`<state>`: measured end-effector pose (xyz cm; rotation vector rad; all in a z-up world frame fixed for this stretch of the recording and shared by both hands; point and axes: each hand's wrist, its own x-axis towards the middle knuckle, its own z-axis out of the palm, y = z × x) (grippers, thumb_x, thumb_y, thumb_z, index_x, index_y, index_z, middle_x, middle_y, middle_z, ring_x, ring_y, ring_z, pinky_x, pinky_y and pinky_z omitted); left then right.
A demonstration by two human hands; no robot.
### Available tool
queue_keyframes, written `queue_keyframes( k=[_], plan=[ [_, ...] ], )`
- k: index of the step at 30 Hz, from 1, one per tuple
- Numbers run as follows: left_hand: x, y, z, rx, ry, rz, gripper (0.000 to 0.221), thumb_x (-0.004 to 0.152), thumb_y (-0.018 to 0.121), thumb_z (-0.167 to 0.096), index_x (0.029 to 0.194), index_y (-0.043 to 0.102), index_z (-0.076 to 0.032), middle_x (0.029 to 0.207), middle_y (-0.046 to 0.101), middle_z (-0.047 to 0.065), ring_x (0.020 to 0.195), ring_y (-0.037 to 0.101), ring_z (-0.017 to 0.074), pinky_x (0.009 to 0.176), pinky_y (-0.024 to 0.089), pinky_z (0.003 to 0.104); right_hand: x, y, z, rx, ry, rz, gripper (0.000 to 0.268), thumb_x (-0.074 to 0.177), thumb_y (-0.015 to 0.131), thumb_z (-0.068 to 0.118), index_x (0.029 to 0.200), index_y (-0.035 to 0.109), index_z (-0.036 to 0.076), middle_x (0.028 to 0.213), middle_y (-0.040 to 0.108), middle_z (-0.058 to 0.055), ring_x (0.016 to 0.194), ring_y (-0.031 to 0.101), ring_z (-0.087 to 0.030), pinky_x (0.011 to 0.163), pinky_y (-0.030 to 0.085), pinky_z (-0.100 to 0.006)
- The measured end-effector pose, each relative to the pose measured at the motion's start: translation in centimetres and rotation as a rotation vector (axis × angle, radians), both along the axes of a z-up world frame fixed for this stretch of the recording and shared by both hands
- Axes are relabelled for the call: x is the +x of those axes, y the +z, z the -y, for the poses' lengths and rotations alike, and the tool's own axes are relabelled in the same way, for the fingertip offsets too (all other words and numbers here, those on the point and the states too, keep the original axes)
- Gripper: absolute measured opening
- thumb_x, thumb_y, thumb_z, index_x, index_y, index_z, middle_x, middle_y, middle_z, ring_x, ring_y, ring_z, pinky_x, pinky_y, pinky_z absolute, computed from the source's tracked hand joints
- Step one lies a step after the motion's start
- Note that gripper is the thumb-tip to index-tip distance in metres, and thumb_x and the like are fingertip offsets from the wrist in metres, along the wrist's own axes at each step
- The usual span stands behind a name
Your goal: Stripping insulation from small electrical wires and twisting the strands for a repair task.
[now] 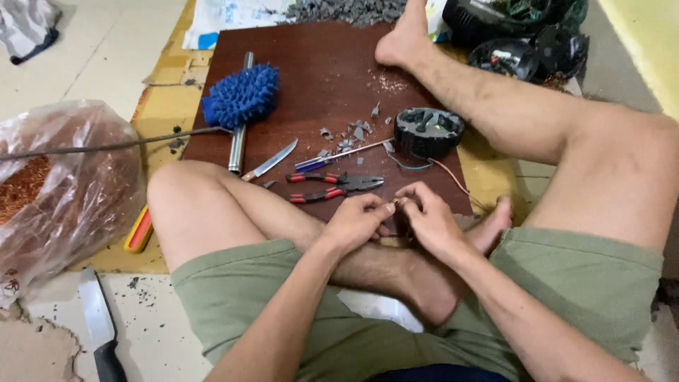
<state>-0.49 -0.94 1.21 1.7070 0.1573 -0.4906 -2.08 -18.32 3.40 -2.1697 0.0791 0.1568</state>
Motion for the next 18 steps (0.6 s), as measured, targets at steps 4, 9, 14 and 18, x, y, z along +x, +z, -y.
queue_keyframes(
  k=[4,9,14,18],
  plan=[
    [0.0,0.6,0.0,-0.064,0.092,-0.031,0.044,0.091,0.074,-0.014,0.131,0.069,0.006,0.098,0.079,0.025,0.079,0.081,0.0257,0.072,0.068,0.033,-0.4,-0.2,-0.3,-0.020,0.008,-0.030,0.023,0.101,0.057,0.024,0.110,0.078,0.021,0.085,0.081,-0.009,0.095,0.078,-0.029,0.090,0.059,-0.048],
    [-0.2,1.0,-0.6,-0.137,0.045,-0.071,0.054,0.083,0.084,-0.011,0.130,0.066,0.008,0.101,0.079,0.022,0.082,0.080,0.0249,0.075,0.068,0.031,0.3,-1.0,0.0,-0.015,0.010,-0.086,0.026,0.098,0.057,0.028,0.111,0.078,0.021,0.090,0.081,-0.012,0.102,0.076,-0.034,0.092,0.057,-0.052],
    [0.7,-2.0,0.0,0.005,0.059,-0.005,0.040,0.085,0.080,-0.019,0.121,0.075,-0.002,0.079,0.076,0.013,0.072,0.078,0.0191,0.067,0.066,0.030,0.2,-0.5,0.1,0.021,0.037,-0.122,0.028,0.096,0.055,0.032,0.104,0.078,0.018,0.098,0.079,-0.017,0.103,0.073,-0.038,0.095,0.053,-0.052],
    [0.2,-1.3,0.4,0.344,0.010,0.073,0.032,0.082,0.075,-0.037,0.112,0.081,-0.031,0.085,0.080,-0.004,0.094,0.078,0.0167,0.088,0.060,0.033,0.1,0.2,0.7,0.023,0.099,-0.130,0.027,0.095,0.059,0.032,0.100,0.078,0.013,0.094,0.079,-0.020,0.098,0.073,-0.038,0.092,0.054,-0.051]
  ],
)
